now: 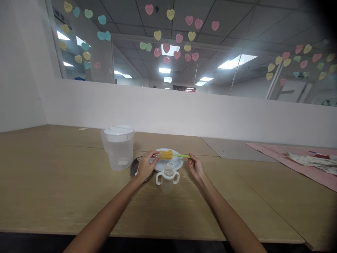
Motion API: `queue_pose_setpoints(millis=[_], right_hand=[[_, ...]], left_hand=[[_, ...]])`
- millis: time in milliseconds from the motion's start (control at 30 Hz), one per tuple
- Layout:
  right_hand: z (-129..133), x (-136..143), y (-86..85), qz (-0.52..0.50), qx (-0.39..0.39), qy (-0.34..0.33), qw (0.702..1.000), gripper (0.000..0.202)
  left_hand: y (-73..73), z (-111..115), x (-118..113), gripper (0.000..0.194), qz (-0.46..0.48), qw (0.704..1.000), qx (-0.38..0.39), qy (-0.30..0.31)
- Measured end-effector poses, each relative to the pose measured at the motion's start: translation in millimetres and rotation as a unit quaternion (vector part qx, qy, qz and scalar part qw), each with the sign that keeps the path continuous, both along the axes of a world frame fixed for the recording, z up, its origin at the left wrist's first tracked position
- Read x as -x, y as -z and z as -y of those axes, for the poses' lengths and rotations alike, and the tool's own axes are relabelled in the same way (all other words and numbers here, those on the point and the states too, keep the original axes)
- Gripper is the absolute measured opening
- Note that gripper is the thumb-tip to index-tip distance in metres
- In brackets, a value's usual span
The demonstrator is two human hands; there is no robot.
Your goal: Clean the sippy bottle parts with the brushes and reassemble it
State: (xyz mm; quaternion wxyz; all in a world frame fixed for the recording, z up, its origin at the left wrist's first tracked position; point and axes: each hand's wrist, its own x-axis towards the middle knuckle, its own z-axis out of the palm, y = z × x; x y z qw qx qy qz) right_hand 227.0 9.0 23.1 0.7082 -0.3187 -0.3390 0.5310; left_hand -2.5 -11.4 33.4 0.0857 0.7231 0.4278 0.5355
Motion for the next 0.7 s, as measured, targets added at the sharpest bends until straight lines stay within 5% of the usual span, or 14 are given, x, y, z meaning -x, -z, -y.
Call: queue_pose_setpoints(millis=[200, 333, 500, 700], right_hand=[[0.5, -3.2, -2.9, -0.006, 0.011, 0.069, 0.998, 0.007], [-0.3, -8.6, -2.6, -0.011, 0.016, 0.155, 0.988, 0.005], [1.8, -8.1, -2.9, 0.008, -0.009, 0.228, 0.973, 0.010], [6.7, -3.7, -4.3, 0.059, -0.056, 0.261, 0.962, 0.019]], left_hand=[[8.3, -2.8, 28.3, 0.027, 0.005, 0.995, -0.018, -0.096], [22.3, -9.3, 52.3, 0.027, -0.115, 0.977, 0.020, -0.178], [32.2, -12.6, 55.6, 0.015, -0.264, 0.954, 0.056, -0.127], [32.4, -11.6, 54.3, 0.010, -0.283, 0.953, 0.063, -0.083]])
